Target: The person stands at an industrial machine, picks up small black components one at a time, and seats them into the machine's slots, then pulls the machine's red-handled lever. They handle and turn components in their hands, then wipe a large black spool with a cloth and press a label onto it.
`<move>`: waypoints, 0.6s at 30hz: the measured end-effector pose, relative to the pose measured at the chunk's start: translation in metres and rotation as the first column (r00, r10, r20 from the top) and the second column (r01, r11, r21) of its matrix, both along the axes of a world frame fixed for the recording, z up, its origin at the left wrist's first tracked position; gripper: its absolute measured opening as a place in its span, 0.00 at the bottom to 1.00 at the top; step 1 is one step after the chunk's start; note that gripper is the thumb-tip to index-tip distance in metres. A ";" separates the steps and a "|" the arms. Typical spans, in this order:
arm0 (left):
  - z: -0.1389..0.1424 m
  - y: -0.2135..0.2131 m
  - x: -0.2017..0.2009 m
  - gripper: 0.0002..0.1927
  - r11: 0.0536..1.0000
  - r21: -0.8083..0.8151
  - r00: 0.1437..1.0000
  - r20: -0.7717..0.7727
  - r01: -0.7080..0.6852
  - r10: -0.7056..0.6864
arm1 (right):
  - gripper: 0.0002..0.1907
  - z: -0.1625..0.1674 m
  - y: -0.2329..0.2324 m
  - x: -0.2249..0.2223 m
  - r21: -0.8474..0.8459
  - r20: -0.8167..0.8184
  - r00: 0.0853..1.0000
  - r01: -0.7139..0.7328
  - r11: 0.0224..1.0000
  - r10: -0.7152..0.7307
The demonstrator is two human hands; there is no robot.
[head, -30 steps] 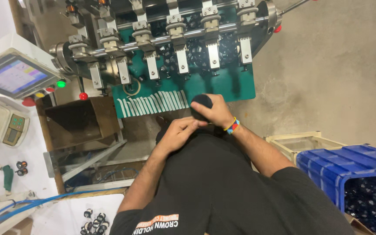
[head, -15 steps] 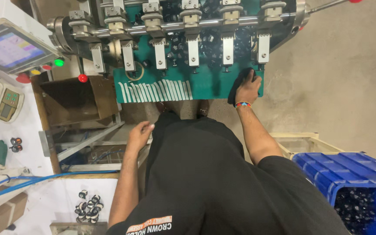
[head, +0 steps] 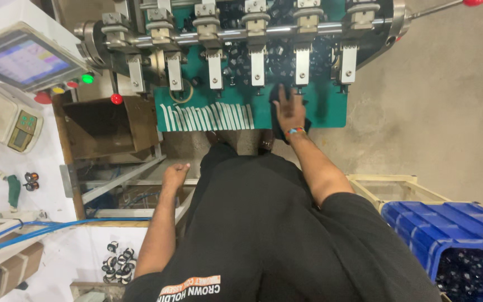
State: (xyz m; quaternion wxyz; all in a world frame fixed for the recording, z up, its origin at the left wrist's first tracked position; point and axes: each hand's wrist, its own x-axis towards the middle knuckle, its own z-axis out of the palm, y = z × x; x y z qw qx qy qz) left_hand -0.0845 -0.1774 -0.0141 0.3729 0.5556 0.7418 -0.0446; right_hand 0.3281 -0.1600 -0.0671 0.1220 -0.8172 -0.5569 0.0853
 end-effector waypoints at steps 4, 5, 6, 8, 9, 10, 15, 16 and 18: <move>0.004 -0.021 -0.025 0.23 0.996 -0.001 0.995 -0.019 -0.094 0.094 | 0.31 -0.008 -0.047 0.059 0.073 0.201 0.965 0.158 0.985 -0.170; 0.003 -0.029 -0.030 0.23 0.977 -0.054 0.978 0.008 -0.208 0.208 | 0.32 -0.010 -0.053 0.066 0.049 0.168 0.965 0.198 0.979 -0.203; 0.002 -0.037 -0.036 0.23 0.957 -0.090 0.960 0.011 -0.277 0.279 | 0.33 -0.012 -0.057 0.068 0.016 0.135 0.963 0.234 0.972 -0.234; -0.001 -0.057 -0.046 0.24 0.939 -0.164 0.953 -0.084 -0.301 0.291 | 0.35 -0.013 -0.055 0.060 -0.030 0.123 0.971 0.209 0.977 -0.204; -0.001 -0.066 -0.049 0.25 0.938 -0.209 0.957 -0.156 -0.276 0.246 | 0.35 -0.014 -0.049 0.048 -0.038 0.141 0.981 0.143 0.989 -0.136; 0.000 -0.077 -0.052 0.25 0.930 -0.259 0.956 -0.207 -0.261 0.210 | 0.36 -0.014 -0.041 0.034 -0.057 0.154 0.986 0.074 0.996 -0.064; -0.005 -0.100 -0.053 0.22 0.857 -0.364 0.930 -0.130 -0.366 0.343 | 0.32 -0.008 0.011 -0.028 0.105 0.135 0.964 -0.245 0.964 0.230; -0.007 -0.098 -0.052 0.21 0.863 -0.352 0.932 -0.103 -0.361 0.348 | 0.28 -0.007 0.020 -0.033 0.076 0.087 0.960 -0.272 0.959 0.265; -0.011 -0.090 -0.048 0.21 0.878 -0.313 0.929 -0.052 -0.362 0.365 | 0.23 -0.004 0.031 -0.036 0.079 0.049 0.953 -0.301 0.950 0.298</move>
